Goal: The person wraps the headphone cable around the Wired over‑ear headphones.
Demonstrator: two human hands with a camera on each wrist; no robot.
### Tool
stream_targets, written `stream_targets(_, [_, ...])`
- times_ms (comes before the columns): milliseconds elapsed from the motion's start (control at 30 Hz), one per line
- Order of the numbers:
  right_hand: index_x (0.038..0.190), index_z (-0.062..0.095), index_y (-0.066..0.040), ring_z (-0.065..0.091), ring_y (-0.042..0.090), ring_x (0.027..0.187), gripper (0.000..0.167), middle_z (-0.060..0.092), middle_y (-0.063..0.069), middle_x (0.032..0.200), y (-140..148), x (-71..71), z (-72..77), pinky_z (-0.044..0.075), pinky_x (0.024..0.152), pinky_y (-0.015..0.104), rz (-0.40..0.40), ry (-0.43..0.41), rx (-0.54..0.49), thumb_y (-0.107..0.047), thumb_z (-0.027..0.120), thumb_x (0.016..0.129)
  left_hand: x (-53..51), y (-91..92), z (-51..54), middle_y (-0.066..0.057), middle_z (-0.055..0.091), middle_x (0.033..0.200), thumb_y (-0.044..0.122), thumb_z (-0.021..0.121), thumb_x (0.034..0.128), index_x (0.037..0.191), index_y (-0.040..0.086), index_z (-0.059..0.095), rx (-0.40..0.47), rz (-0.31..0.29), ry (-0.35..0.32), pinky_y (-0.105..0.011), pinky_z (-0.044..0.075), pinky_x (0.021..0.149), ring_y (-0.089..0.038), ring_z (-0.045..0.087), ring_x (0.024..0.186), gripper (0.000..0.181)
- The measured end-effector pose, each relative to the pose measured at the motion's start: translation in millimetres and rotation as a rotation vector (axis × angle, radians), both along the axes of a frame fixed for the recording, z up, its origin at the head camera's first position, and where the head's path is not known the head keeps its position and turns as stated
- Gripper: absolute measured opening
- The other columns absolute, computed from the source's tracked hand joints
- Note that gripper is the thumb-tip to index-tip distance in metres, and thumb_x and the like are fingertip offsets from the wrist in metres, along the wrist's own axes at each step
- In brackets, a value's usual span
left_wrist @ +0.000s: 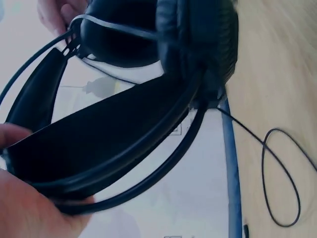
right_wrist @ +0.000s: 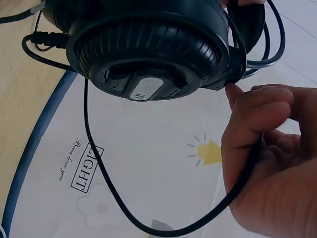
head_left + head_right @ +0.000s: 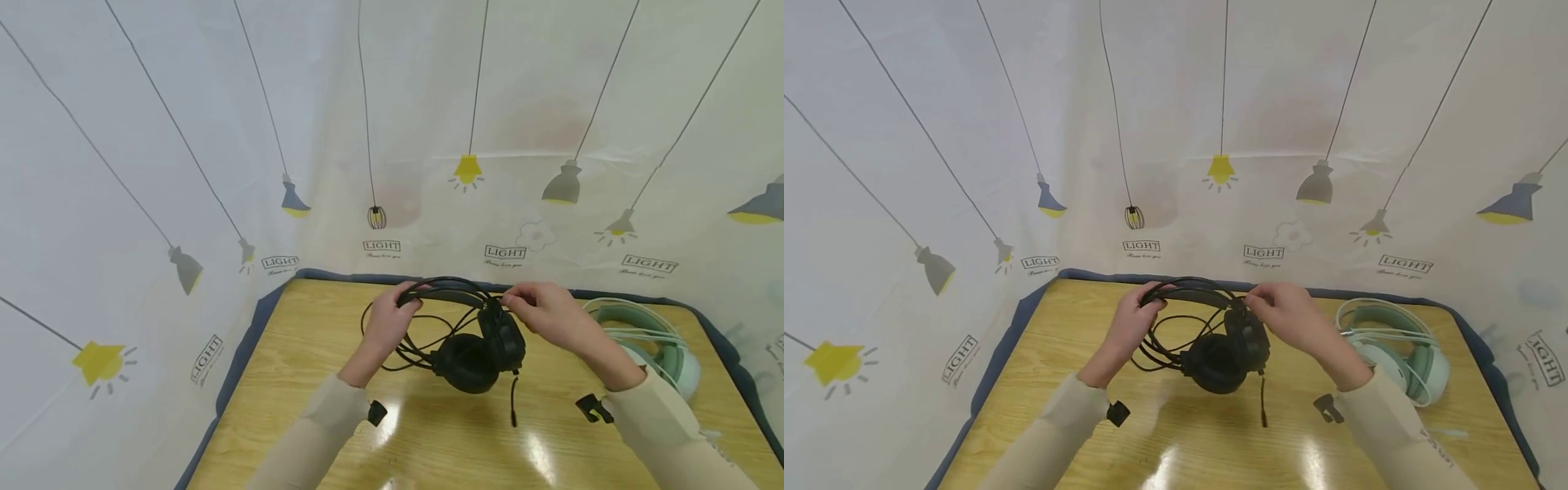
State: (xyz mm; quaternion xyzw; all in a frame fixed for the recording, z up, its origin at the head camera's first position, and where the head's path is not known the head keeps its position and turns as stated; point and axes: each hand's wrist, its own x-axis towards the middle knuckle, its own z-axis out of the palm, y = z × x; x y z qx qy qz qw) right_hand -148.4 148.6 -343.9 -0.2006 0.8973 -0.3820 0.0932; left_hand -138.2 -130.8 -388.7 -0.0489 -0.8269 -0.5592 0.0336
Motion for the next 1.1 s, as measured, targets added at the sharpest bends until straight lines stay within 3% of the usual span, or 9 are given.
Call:
stream_targets(167, [0.107,0.070,-0.003,0.053,0.019,0.055,0.032,0.055,0.002,0.065,-1,7.8,2.0,0.043,0.050,0.033,-0.066,-0.006,0.032,-0.030,0.054,0.107,1.7,8.3,-8.0,-0.013,0.076,0.104,0.003,0.064,0.0939,0.111,0.005,0.080,0.094,0.112,0.064,-0.028,0.042,0.065,-0.015,0.049,0.067,0.024])
stream_targets(400, [0.109,0.071,-0.004,0.051,0.019,0.055,0.041,0.057,0.002,0.067,3,17.8,3.7,0.041,0.049,0.031,-0.116,0.016,-0.039,-0.036,0.046,0.110,1.7,10.2,-18.5,-0.012,0.073,0.092,0.000,0.063,0.0910,0.107,0.005,0.081,0.241,0.246,0.066,-0.027,0.039,0.064,-0.014,0.044,0.063,0.024])
stream_targets(600, [0.123,0.069,-0.001,0.048,0.017,0.053,0.035,0.055,0.004,0.069,3,31.9,0.2,0.039,0.047,0.031,-0.061,-0.017,-0.167,-0.027,0.050,0.110,0.7,8.2,-23.0,-0.012,0.076,0.105,-0.002,0.063,0.0905,0.107,0.003,0.081,0.297,0.317,0.080,-0.028,0.046,0.077,-0.014,0.057,0.082,0.025])
stream_targets(767, [0.137,0.062,0.004,0.047,0.013,0.051,0.036,0.053,0.000,0.067,-3,43.4,-5.8,0.039,0.045,0.029,0.057,0.013,-0.245,-0.016,0.052,0.109,-0.3,6.5,-22.1,-0.013,0.076,0.105,-0.002,0.061,0.0923,0.109,0.003,0.080,0.363,0.347,0.088,-0.028,0.043,0.073,-0.016,0.051,0.076,0.026])
stream_targets(933, [0.147,0.054,0.002,0.045,0.006,0.046,0.043,0.051,-0.010,0.062,-2,51.0,-14.1,0.040,0.045,0.027,0.142,0.084,-0.145,-0.015,0.053,0.108,-1.0,3.2,-18.1,-0.009,0.073,0.089,0.000,0.061,0.0943,0.107,0.000,0.079,0.380,0.358,0.081,-0.025,0.043,0.065,-0.012,0.049,0.065,0.023])
stream_targets(1033, [0.149,0.054,-0.001,0.040,0.002,0.045,0.044,0.046,-0.015,0.059,2,52.3,-16.2,0.038,0.046,0.026,0.146,0.169,-0.038,-0.014,0.055,0.107,-2.6,-1.1,-15.3,-0.010,0.072,0.085,0.000,0.062,0.0927,0.104,0.000,0.080,0.354,0.359,0.097,-0.024,0.041,0.064,-0.011,0.046,0.062,0.022])
stream_targets(1100, [0.149,0.054,-0.003,0.039,0.002,0.045,0.044,0.045,-0.016,0.058,7,52.3,-15.7,0.037,0.046,0.026,0.151,0.180,-0.011,-0.014,0.056,0.106,-3.0,-3.2,-13.4,-0.012,0.072,0.086,-0.001,0.063,0.0911,0.103,0.001,0.081,0.324,0.356,0.112,-0.025,0.042,0.065,-0.012,0.047,0.062,0.022])
